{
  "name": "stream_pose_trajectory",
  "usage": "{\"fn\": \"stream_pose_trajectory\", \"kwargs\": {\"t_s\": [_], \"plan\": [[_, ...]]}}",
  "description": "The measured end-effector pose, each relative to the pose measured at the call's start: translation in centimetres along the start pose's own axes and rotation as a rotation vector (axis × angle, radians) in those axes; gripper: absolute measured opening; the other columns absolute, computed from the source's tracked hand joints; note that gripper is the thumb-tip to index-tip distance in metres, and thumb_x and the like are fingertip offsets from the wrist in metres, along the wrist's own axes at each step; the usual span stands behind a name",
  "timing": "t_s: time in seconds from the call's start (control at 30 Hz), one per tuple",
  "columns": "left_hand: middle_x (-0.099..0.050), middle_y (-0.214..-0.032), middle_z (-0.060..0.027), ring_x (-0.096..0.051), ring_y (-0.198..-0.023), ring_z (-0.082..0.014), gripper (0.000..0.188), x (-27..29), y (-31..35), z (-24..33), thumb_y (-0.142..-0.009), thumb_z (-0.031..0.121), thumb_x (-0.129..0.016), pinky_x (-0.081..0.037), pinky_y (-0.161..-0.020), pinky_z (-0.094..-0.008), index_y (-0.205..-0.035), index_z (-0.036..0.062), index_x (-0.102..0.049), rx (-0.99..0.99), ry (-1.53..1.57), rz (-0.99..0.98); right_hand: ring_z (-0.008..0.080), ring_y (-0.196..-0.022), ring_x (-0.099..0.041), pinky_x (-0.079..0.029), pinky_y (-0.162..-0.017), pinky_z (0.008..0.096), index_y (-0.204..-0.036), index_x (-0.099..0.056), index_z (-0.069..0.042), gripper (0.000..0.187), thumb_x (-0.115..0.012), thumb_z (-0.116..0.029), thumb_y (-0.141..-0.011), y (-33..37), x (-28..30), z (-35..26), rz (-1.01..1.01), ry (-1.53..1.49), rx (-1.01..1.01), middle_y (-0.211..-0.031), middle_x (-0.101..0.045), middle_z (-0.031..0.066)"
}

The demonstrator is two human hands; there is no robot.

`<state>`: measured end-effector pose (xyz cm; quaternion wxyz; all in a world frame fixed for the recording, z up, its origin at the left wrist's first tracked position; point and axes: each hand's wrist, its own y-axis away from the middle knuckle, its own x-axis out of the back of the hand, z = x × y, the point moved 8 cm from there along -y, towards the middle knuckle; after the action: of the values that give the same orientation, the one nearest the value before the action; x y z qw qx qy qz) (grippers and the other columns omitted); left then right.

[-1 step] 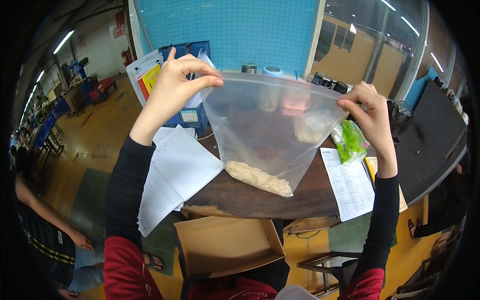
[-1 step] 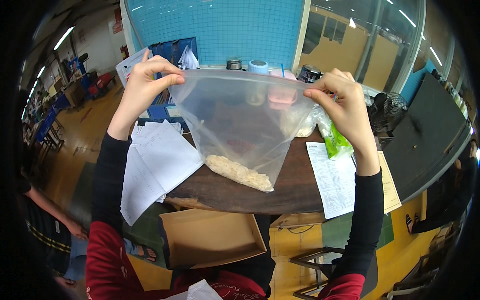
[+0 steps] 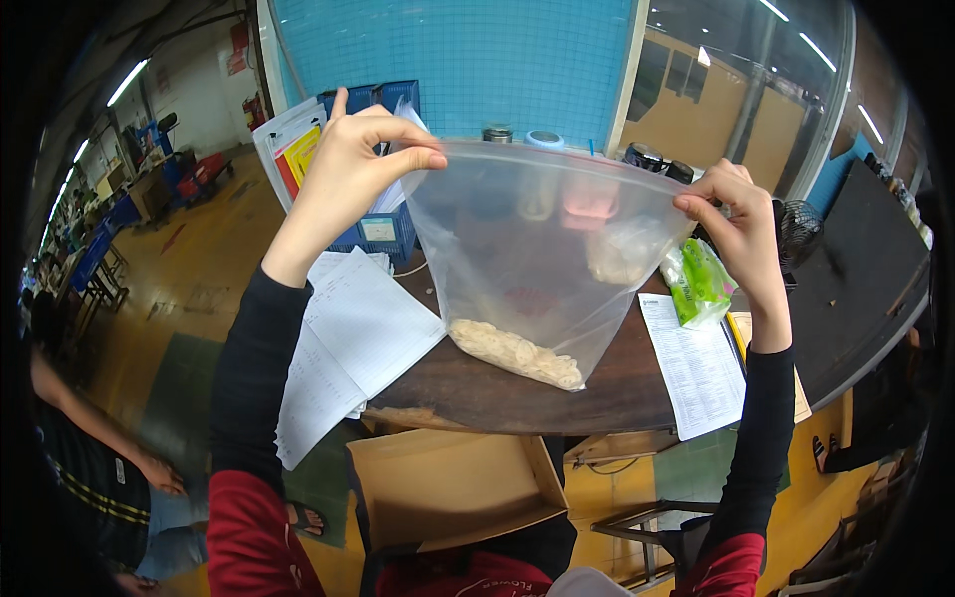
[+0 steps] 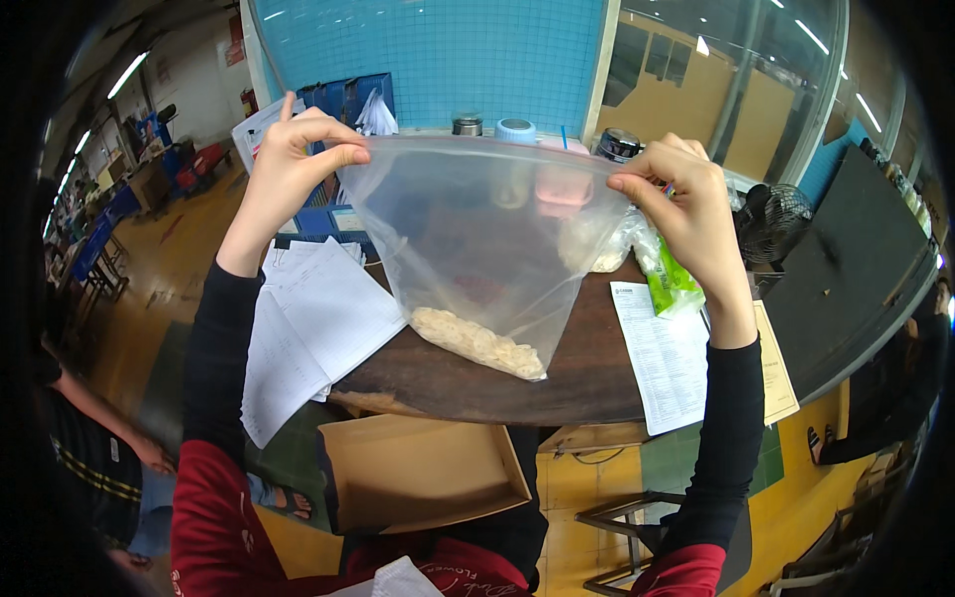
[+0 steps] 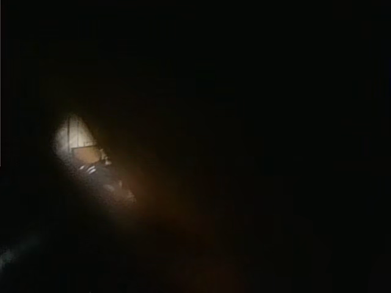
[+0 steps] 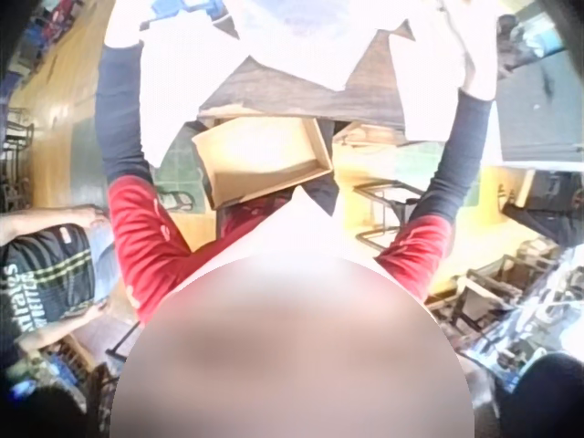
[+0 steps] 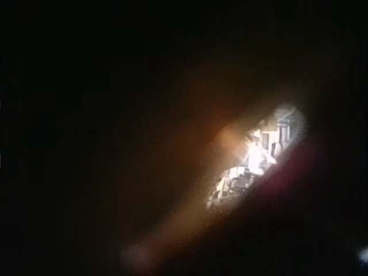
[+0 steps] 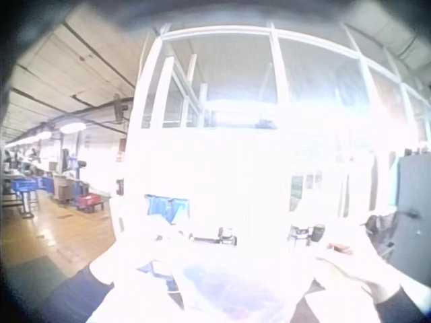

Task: The person sorts small white decorative pieces on a table, arranging them into a pile. They then transfer the pieces into a clear plastic bag and place the bag into a cardboard box.

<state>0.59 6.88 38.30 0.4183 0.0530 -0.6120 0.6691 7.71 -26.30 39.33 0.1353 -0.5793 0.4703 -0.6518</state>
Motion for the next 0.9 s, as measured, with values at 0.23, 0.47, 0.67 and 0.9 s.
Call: {"fn": "stream_pose_trajectory", "kwargs": {"t_s": [0.23,0.47,0.67,0.9], "plan": [[-0.071,-0.077,0.0011,-0.061,-0.08,-0.0114,0.008,-0.1,-0.7,-1.0,-0.086,0.023,-0.08,-0.012,-0.127,-0.0543,-0.087,0.0161,-0.084,0.013,0.08,0.062,0.0197,-0.079,-0.057,-0.043,-0.077,0.0315,-0.087,-0.075,0.0,0.009,-0.077,-0.009,-0.085,-0.4,1.1,0.9,0.052,-0.051,-0.064,-0.077,-0.065,0.0074],[-0.06,-0.069,0.0035,-0.051,-0.07,-0.0116,0.005,-0.4,0.4,-0.4,-0.083,0.019,-0.083,-0.023,-0.123,-0.049,-0.085,0.0141,-0.083,-0.083,0.059,0.175,0.0234,-0.088,-0.062,-0.044,-0.087,0.0337,-0.094,-0.074,0.0,0.023,-0.079,-0.02,-0.084,-0.4,0.5,1.1,-0.002,0.068,-0.133,-0.087,-0.069,0.0107],[-0.066,-0.078,0.0007,-0.057,-0.084,-0.0155,0.009,-0.6,0.5,1.8,-0.086,0.022,-0.079,-0.021,-0.124,-0.0519,-0.089,0.0135,-0.081,-0.096,0.004,0.203,0.0255,-0.088,-0.06,-0.043,-0.088,0.0361,-0.1,-0.076,-0.004,0.024,-0.079,-0.021,-0.085,-1.8,-0.9,-4.0,-0.062,0.156,0.154,-0.089,-0.069,0.0083],[-0.073,-0.11,-0.0037,-0.063,-0.116,-0.0239,0.03,-2.7,1.9,8.7,-0.089,0.029,-0.075,-0.014,-0.122,-0.0673,-0.113,0.0116,-0.074,-0.329,-0.281,0.208,0.0205,-0.081,-0.064,-0.045,-0.089,0.0373,-0.084,-0.072,-0.007,0.01,-0.072,-0.016,-0.089,-2.8,-3.3,-7.3,-0.039,0.228,0.275,-0.081,-0.067,0.0036]]}}
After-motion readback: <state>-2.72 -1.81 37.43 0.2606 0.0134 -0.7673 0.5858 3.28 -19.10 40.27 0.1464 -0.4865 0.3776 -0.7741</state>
